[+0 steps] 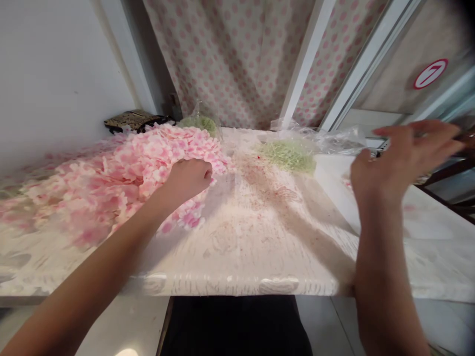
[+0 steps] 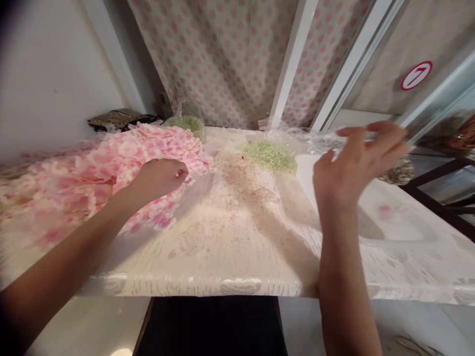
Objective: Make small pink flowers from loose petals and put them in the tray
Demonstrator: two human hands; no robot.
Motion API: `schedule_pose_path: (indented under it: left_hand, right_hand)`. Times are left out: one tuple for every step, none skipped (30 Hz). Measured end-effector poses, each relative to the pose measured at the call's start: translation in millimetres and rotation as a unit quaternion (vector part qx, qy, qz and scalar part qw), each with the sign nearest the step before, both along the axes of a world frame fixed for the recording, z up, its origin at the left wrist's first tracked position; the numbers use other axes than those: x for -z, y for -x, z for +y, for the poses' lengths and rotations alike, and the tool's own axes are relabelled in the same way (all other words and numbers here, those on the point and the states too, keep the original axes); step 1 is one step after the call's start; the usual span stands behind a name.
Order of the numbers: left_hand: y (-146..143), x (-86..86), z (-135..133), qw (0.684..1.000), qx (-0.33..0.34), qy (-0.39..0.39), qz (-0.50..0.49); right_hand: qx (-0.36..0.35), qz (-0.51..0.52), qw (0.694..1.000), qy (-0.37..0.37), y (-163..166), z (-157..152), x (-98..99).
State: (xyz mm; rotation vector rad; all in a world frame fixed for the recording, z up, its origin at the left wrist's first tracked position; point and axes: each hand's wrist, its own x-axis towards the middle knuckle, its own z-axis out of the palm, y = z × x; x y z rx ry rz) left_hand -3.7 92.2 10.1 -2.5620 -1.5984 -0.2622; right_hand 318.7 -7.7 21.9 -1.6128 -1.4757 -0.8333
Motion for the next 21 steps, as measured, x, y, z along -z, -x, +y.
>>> schedule_pose_path:
  left_hand:
    - [1,0.7,0,1.0,0.007,0.013,0.004]
    - [1,1.4,-1,0.999,0.016,0.027,0.007]
    - [2,2.1,-1,0.999,0.023,0.039,0.009]
    - [2,2.8,-2,0.998,0.029,0.05,0.01]
    - [3,3.6,-2,0.998,0.034,0.059,0.011]
    - [3,4.5,-2,0.997,0.037,0.065,0.013]
    - [3,5.4,-2,0.997,0.039,0.068,0.015]
    - [3,6.4,-1,0.997,0.04,0.07,0.017]
    - [2,7.3,-1,0.996,0.041,0.072,0.018]
    - [2,8.2,-1,0.996,0.042,0.072,0.02]
    - [2,9.0,-1,0.996,0.044,0.071,0.021]
    - [1,9.8,-1,0.996,0.046,0.069,0.021]
    - [1,10.5,-1,0.996,0.049,0.068,0.021]
    - [1,11.1,0,0.996,0.051,0.066,0.021]
    - [1,11.8,0,0.996,0.054,0.064,0.02]
    - [1,12.6,1,0.996,0.056,0.062,0.019]
    - [1,13.6,1,0.996,0.057,0.061,0.018]
    - [1,14.7,2,0.996,0.06,0.06,0.015]
    - [2,16.1,3,0.996,0.063,0.059,0.012]
    - [2,17.8,4,0.996,0.067,0.06,0.007]
    - [2,19.7,5,0.996,0.071,0.06,0.003]
  right_hand:
    - [0.042,0.014,0.999,-0.015,14,4,0.9]
    - [0.058,0.02,0.998,-0.008,27,9,2.2]
    - [0.055,0.017,0.998,0.008,38,13,3.8]
    - [0.032,0.007,0.998,0.044,48,18,5.8]
    - [0.001,-0.001,0.996,0.084,55,21,8.3]
    - [-0.036,-0.007,0.991,0.13,61,24,11.3]
    - [-0.081,-0.004,0.98,0.183,65,26,14.8]
    - [-0.128,0.006,0.963,0.238,68,28,18.8]
    - [-0.172,0.017,0.941,0.291,71,29,23.2]
    - [-0.208,0.029,0.919,0.334,73,31,27.9]
    - [-0.231,0.039,0.901,0.366,75,33,32.8]
    - [-0.243,0.044,0.888,0.387,76,35,37.7]
    - [-0.244,0.046,0.884,0.397,77,38,42.4]
    - [-0.241,0.047,0.883,0.401,78,42,46.8]
    - [-0.241,0.048,0.881,0.405,78,46,50.8]
    - [-0.244,0.049,0.878,0.409,78,49,54.3]
    - [-0.249,0.05,0.875,0.412,78,53,57.1]
    - [-0.256,0.052,0.871,0.415,78,56,59.4]
    - [-0.263,0.056,0.868,0.418,78,58,61.0]
    - [-0.269,0.061,0.865,0.419,77,59,62.0]
    - [-0.275,0.068,0.863,0.418,77,59,62.6]
